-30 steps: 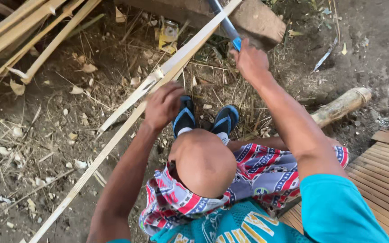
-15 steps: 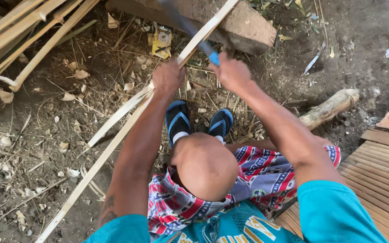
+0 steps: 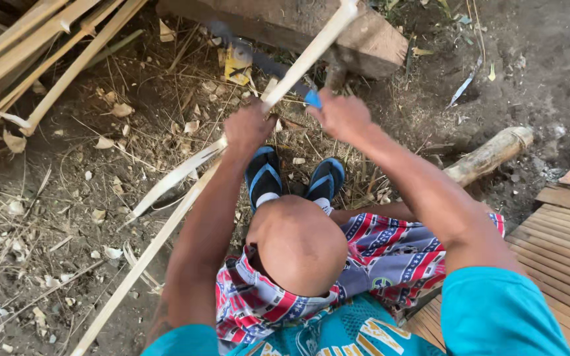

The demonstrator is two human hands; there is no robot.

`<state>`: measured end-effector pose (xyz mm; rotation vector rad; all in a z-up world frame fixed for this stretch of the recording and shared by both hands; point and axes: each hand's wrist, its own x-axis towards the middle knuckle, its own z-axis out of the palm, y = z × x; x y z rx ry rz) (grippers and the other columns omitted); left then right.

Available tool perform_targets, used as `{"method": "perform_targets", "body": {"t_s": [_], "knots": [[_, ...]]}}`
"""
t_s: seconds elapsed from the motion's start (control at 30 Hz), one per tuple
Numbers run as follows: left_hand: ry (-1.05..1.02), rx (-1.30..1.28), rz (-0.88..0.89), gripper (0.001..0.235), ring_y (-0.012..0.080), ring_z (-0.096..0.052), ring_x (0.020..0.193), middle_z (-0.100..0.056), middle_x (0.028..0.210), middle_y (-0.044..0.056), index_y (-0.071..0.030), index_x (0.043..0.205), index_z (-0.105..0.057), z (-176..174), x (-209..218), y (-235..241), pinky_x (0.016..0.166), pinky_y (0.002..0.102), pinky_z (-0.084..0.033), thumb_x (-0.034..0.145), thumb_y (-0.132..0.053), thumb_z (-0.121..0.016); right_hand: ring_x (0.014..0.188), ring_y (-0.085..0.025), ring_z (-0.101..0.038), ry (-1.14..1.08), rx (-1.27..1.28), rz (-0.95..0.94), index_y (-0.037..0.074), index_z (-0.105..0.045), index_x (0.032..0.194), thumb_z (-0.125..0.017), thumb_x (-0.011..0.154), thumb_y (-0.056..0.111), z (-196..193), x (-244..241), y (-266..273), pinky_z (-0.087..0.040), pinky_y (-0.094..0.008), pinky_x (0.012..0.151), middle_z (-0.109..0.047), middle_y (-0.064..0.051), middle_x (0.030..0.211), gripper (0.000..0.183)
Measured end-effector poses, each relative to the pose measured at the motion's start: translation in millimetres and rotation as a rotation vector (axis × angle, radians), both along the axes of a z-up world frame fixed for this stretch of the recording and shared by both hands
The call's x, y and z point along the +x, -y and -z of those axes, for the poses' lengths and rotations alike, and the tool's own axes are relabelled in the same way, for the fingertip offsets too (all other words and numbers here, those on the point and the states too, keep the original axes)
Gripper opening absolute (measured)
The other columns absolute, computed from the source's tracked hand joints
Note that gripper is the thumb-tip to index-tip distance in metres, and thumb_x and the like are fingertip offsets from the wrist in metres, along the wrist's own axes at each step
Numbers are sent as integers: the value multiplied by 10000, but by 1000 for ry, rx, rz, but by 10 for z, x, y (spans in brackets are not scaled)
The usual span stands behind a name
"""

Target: The person sits on the ground and uses a machete to shave the outer layer off a long bamboo pole, repeatedly striking and peeling away strips of bamboo. The person adjusts the pole's position and continues shaving along its length.

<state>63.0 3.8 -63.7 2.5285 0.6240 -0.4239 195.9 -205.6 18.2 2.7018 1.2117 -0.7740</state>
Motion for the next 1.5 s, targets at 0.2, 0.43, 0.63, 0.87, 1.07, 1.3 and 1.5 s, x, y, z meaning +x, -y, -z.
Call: {"method": "perform_targets", "body": {"t_s": [0.2,0.43,0.63,0.87,1.07,1.3,1.5], "knots": [[-53,-59,-63,475,336,-732,637,-701,766,166,-102,1211,-597,-38,-451,-6,545,490,-616,1026,-536,-548,467,-232,-589,85,-4,98,5,-527,1104,-439,1086,451,-33,583,422,-500,-386,373,-631,-116,688,455],[-88,12,-22,511,377,-715,663,-722,765,198,-96,1132,-614,-130,-554,-67,603,518,-600,970,-580,-589,441,-264,-549,-142,-74,-216,36,-545,1109,-436,1085,461,45,-162,102,-455,-368,363,-625,-124,626,439],[-51,-18,-65,466,389,-725,679,-724,786,215,-179,1248,-600,-293,-908,-66,588,519,-598,959,-545,-599,434,-247,-600,111,170,169,-51,-531,1123,-445,1135,414,-109,291,151,-455,-377,340,-599,-60,612,474],[86,-47,-48,566,351,-743,648,-730,842,208,-172,1390,-564,-310,-1258,-153,559,492,-610,919,-485,-594,584,-345,-673,172,-42,83,-34,-535,1188,-473,1104,428,-219,567,366,-544,-487,504,-668,-169,716,473],[-6,-21,40,587,414,-735,793,-741,950,217,-109,1165,-618,-255,-793,-201,680,559,-594,944,-653,-604,745,-448,-685,123,90,297,-4,-580,1089,-517,1100,473,-52,410,315,-544,-555,655,-698,-246,805,482],[30,11,45,409,389,-756,830,-749,898,192,-92,1226,-603,47,-85,49,730,506,-617,1040,-456,-583,709,-366,-727,10,44,115,32,-557,1182,-487,1058,343,23,145,204,-586,-488,584,-706,-202,835,343],[31,71,15,557,374,-734,788,-734,940,212,-175,1325,-597,-224,-1175,-189,625,489,-602,903,-525,-697,623,-338,-696,153,-21,177,-7,-552,1169,-476,1052,414,-142,619,497,-545,-482,486,-682,-162,799,443]]}}
